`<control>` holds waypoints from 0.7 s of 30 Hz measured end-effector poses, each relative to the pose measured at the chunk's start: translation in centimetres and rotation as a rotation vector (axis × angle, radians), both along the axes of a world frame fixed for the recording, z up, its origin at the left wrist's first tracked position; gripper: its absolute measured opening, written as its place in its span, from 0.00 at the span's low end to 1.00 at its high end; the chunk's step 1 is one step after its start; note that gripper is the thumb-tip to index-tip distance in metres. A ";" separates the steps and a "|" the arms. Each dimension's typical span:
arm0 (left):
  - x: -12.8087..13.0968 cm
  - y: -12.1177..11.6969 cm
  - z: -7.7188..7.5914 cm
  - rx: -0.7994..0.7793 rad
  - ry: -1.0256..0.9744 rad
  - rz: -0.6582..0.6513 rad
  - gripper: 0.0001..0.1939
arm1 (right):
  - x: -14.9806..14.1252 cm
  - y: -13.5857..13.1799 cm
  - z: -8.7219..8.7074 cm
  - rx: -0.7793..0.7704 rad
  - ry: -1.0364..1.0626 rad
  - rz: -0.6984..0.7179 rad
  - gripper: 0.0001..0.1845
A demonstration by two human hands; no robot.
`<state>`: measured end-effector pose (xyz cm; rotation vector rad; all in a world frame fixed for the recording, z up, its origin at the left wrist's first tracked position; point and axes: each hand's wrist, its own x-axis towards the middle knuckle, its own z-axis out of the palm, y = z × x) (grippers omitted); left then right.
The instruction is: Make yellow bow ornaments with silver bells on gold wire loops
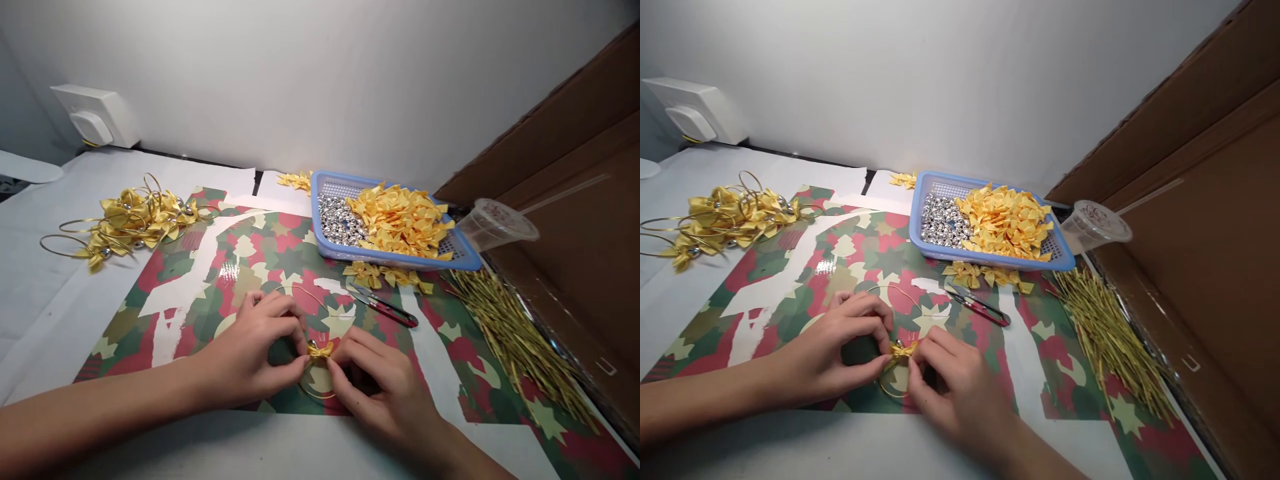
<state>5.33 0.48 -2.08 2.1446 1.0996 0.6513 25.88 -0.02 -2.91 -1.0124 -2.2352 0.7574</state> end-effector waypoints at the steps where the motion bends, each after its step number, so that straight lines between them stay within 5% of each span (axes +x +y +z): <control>1: 0.0 0.0 0.0 -0.006 -0.004 -0.001 0.05 | 0.0 0.0 0.0 0.008 -0.006 -0.002 0.12; 21: 0.2 0.1 0.0 -0.001 0.008 -0.021 0.05 | 0.0 -0.1 0.1 0.041 0.001 0.018 0.12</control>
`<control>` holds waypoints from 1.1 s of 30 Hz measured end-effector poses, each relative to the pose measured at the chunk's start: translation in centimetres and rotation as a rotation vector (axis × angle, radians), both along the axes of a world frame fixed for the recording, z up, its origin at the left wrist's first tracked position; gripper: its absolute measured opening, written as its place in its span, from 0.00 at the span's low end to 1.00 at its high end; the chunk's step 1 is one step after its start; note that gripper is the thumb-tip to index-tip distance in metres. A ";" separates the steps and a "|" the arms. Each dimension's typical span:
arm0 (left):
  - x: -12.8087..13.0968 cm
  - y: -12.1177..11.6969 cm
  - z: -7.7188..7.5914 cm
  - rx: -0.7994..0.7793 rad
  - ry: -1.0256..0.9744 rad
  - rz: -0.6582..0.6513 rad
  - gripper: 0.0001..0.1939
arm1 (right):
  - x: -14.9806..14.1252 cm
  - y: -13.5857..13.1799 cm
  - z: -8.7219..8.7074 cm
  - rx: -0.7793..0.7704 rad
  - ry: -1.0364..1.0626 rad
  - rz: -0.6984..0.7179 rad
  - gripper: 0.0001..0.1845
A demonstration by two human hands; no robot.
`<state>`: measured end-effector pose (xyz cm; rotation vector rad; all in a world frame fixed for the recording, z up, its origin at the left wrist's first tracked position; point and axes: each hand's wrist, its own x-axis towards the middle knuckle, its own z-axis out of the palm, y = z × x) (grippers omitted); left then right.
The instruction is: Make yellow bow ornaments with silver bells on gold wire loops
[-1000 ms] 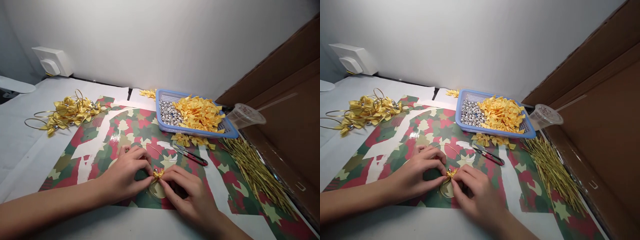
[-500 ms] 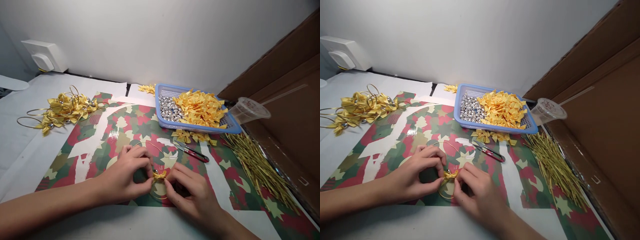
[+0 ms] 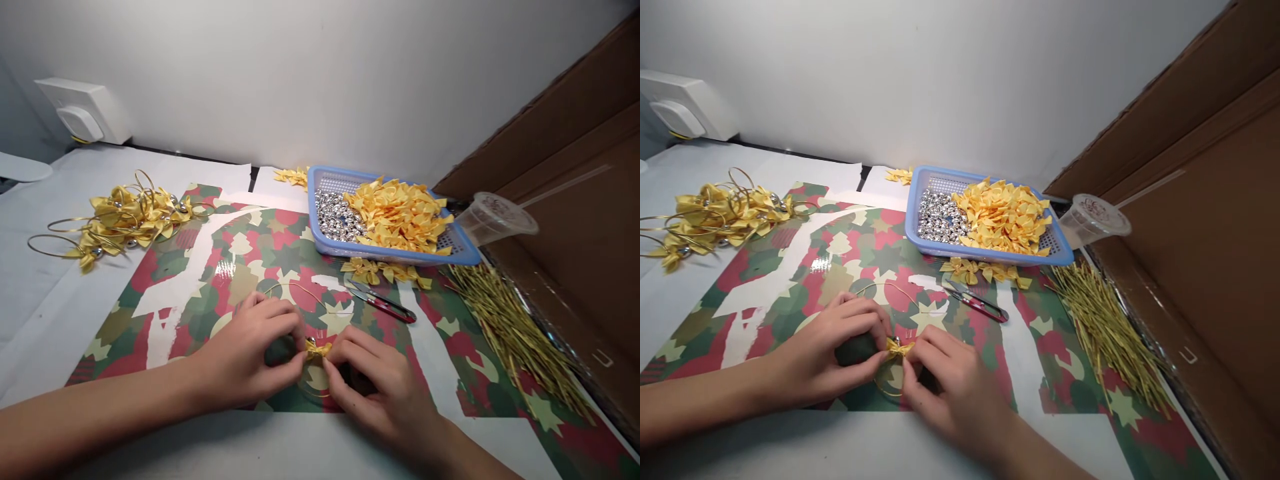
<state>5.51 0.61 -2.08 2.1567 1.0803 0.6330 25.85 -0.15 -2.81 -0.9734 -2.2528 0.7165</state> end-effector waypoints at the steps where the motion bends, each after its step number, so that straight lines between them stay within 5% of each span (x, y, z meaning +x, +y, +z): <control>1: 0.0 0.0 0.1 0.001 0.007 0.003 0.04 | 0.0 0.0 0.0 0.003 0.002 0.003 0.12; 12: 0.0 -0.3 -0.2 0.029 0.009 0.007 0.03 | -0.1 0.0 -0.2 0.063 0.029 0.005 0.09; 24: 0.1 -0.6 -0.3 0.263 -0.145 0.078 0.07 | 0.0 0.0 0.1 0.144 0.201 0.015 0.09; 33: 0.0 -0.3 -0.9 0.406 -0.190 -0.010 0.06 | -0.1 0.0 0.4 0.098 0.243 -0.064 0.09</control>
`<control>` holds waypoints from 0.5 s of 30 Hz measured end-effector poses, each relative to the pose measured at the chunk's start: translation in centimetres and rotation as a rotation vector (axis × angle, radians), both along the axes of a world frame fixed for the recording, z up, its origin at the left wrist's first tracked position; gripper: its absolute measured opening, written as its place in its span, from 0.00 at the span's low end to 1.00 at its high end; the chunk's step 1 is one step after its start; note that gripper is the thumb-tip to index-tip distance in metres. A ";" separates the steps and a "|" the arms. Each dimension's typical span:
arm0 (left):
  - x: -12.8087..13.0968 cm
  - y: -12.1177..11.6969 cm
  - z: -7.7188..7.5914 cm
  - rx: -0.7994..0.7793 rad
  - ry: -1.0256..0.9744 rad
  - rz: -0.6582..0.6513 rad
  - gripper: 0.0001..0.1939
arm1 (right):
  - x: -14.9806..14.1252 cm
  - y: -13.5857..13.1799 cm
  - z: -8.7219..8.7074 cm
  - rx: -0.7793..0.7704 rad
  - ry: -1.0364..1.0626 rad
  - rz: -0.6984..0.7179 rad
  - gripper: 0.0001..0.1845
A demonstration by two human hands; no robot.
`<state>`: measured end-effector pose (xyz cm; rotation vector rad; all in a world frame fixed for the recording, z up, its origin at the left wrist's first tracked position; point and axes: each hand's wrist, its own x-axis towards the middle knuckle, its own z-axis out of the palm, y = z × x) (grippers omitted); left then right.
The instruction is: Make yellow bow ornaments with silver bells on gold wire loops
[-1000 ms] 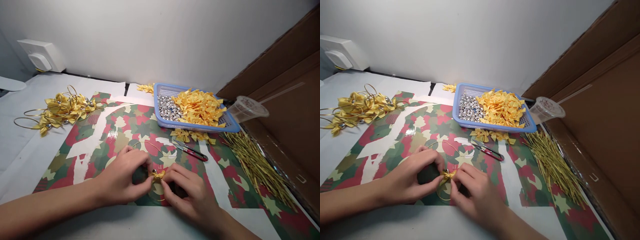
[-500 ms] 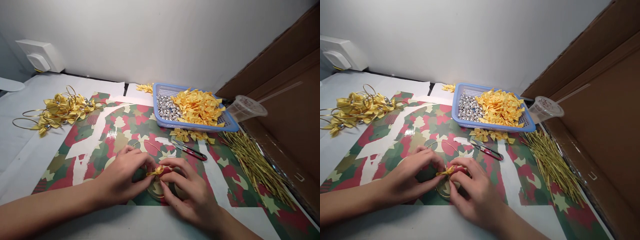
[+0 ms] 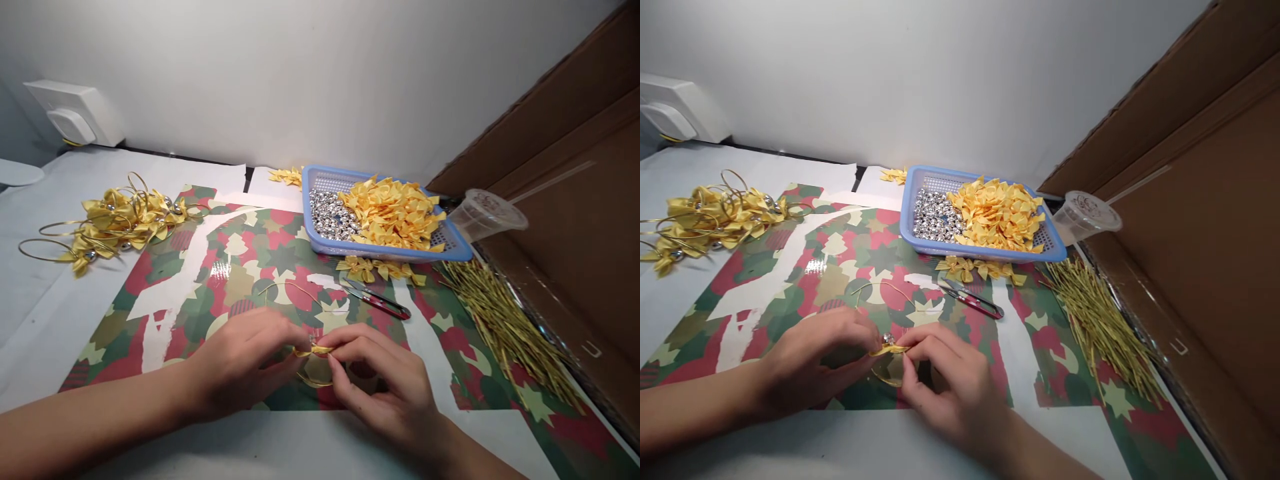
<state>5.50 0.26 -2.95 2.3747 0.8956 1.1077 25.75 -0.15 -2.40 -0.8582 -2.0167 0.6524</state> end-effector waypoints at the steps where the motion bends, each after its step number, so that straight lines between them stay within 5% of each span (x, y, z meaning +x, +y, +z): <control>1: 0.0 0.0 0.0 0.013 0.001 -0.013 0.06 | 0.0 0.0 -0.1 0.001 0.003 0.006 0.09; 9: -0.2 0.0 0.7 -0.138 0.061 -0.009 0.06 | 0.5 0.2 -0.2 0.032 0.026 0.098 0.10; 15: -0.2 0.4 1.8 -0.628 -0.030 -0.051 0.07 | 0.6 0.4 0.0 0.172 0.000 0.171 0.11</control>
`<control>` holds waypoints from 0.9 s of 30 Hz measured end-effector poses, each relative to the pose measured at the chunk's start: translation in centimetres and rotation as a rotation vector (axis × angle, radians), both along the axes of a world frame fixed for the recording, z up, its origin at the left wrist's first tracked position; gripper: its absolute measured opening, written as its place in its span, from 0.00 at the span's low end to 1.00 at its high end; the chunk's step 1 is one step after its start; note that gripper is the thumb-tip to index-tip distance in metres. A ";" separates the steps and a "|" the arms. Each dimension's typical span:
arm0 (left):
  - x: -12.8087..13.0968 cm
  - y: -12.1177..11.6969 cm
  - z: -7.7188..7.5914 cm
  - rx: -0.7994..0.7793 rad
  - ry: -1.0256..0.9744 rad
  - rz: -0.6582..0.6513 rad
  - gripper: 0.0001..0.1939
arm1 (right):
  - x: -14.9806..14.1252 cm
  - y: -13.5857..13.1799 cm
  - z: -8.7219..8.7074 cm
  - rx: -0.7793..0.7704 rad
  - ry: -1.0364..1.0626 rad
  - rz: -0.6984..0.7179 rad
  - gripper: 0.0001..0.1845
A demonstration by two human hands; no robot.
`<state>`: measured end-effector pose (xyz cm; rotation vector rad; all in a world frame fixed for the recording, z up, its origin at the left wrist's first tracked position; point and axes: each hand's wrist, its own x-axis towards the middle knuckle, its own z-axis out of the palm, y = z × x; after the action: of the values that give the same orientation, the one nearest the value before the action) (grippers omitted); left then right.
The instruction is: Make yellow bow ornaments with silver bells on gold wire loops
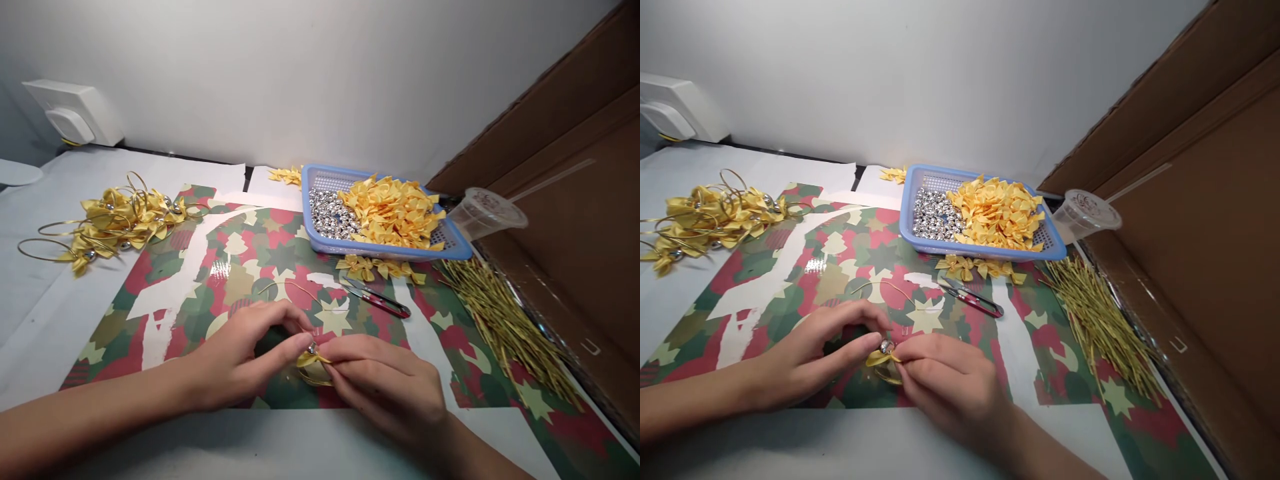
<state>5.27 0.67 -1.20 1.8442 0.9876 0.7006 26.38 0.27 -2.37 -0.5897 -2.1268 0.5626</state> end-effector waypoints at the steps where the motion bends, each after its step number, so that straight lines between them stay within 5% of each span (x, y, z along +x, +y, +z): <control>1: 0.0 0.1 0.0 -0.079 -0.043 -0.018 0.07 | 0.0 0.1 0.0 0.033 0.005 0.006 0.10; 10: -0.1 0.3 -0.1 -0.313 -0.217 -0.033 0.04 | 0.1 0.5 -0.3 0.064 0.024 0.006 0.09; 20: -0.4 1.5 0.5 -0.898 -0.363 -0.179 0.10 | 0.5 0.2 -0.5 -0.077 0.122 0.143 0.10; 27: -0.4 1.6 -0.2 -0.986 -0.473 -0.146 0.12 | 0.3 0.1 -0.6 -0.126 0.082 0.147 0.15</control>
<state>4.84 2.25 -1.41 0.8201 0.6763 0.4025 26.67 0.33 -2.93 -0.4737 -2.0792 0.7941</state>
